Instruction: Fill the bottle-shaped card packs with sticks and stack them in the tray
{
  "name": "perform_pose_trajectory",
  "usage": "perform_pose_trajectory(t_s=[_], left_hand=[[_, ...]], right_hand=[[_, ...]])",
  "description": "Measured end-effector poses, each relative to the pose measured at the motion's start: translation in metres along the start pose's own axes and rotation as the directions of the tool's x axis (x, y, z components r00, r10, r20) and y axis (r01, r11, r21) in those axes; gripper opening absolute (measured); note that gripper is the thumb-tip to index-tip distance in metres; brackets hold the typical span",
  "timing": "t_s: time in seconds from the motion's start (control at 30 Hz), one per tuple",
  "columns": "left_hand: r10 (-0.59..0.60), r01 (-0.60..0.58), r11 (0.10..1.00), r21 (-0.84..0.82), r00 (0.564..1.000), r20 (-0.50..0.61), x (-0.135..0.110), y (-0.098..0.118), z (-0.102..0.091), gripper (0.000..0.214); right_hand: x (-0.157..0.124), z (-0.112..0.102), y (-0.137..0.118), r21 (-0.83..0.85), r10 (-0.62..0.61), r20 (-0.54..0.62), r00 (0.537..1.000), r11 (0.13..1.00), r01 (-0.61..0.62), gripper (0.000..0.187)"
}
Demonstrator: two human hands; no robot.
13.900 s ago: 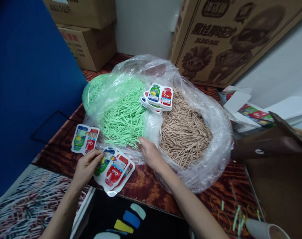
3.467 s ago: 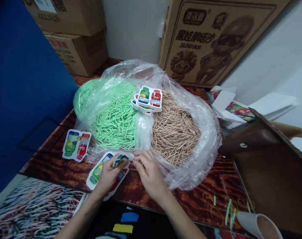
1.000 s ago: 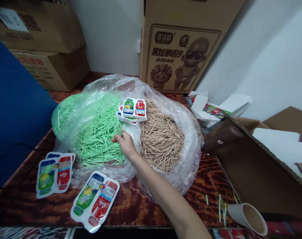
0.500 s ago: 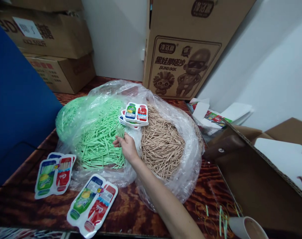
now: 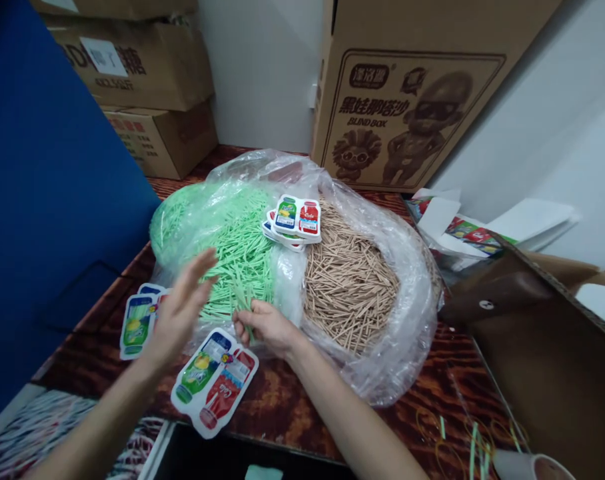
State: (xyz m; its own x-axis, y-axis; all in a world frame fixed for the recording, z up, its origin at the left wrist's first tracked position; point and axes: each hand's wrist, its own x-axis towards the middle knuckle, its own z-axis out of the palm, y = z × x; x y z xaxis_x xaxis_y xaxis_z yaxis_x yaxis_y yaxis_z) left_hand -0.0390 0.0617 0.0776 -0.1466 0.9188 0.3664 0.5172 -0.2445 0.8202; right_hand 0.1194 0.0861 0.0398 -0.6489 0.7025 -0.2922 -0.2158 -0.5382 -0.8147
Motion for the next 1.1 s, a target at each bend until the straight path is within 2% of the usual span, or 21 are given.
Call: perform_pose_trajectory(t_s=[0.07,0.13,0.23,0.3,0.37,0.4,0.47,0.53,0.6,0.7,0.77,0.87,1.0,1.1], left_hand=[[-0.036,0.050,0.996,-0.075,0.983,0.179,-0.011,-0.003,0.014,0.036],[-0.066,0.098,0.992,-0.081,0.942,0.329,-0.023,-0.008,0.030,0.031],[-0.111,0.104,0.994,0.039,0.899,0.424,-0.037,-0.016,0.046,0.030],[-0.109,0.080,0.994,0.080,0.869,0.483,-0.044,-0.017,0.048,0.032],[-0.080,0.068,0.997,0.043,0.851,0.520,-0.047,-0.015,0.045,0.031],[-0.066,0.072,0.997,0.008,0.857,0.510,-0.049,-0.014,0.042,0.030],[-0.054,0.093,0.993,-0.069,0.897,0.438,-0.051,-0.013,0.033,0.029],[-0.080,0.118,0.988,-0.100,0.943,0.324,-0.056,-0.016,0.021,0.031],[-0.128,0.140,0.989,-0.049,0.971,0.201,-0.063,-0.024,0.008,0.027],[-0.128,0.121,0.983,0.140,0.991,0.044,-0.078,-0.043,-0.007,0.019],[-0.091,0.088,0.952,0.293,0.996,-0.003,-0.089,-0.055,-0.014,0.017],[-0.055,0.052,0.876,0.480,0.998,-0.007,-0.104,-0.067,-0.016,0.021],[-0.081,0.031,0.799,0.601,0.995,0.056,-0.114,-0.075,-0.009,0.044],[-0.134,0.052,0.780,0.623,0.987,0.086,-0.112,-0.077,-0.005,0.044]], right_hand=[[-0.011,0.002,0.018,0.042,0.067,0.068,0.995,0.997,-0.070,0.030],[-0.019,-0.001,0.032,0.087,0.134,0.130,0.982,0.985,-0.146,0.032],[-0.027,-0.010,0.049,0.125,0.230,0.212,0.950,0.958,-0.260,0.035],[-0.030,-0.014,0.056,0.130,0.275,0.257,0.927,0.940,-0.315,0.032],[-0.032,-0.016,0.060,0.123,0.295,0.280,0.914,0.933,-0.339,0.029],[-0.034,-0.015,0.059,0.115,0.289,0.267,0.919,0.937,-0.328,0.029],[-0.039,-0.011,0.056,0.072,0.222,0.166,0.961,0.969,-0.236,0.028],[-0.046,-0.007,0.052,-0.063,0.052,-0.001,0.999,0.997,-0.052,0.026],[-0.054,-0.005,0.052,-0.273,-0.156,-0.150,0.976,0.955,0.111,0.024],[-0.064,-0.007,0.064,-0.534,-0.338,-0.261,0.904,0.831,0.156,0.019],[-0.068,-0.009,0.076,-0.629,-0.387,-0.278,0.879,0.765,0.138,0.017],[-0.070,-0.008,0.088,-0.696,-0.440,-0.276,0.855,0.705,0.138,0.017],[-0.069,-0.005,0.092,-0.681,-0.461,-0.275,0.844,0.713,0.167,0.016],[-0.067,-0.006,0.093,-0.668,-0.470,-0.243,0.849,0.716,0.205,0.019]])
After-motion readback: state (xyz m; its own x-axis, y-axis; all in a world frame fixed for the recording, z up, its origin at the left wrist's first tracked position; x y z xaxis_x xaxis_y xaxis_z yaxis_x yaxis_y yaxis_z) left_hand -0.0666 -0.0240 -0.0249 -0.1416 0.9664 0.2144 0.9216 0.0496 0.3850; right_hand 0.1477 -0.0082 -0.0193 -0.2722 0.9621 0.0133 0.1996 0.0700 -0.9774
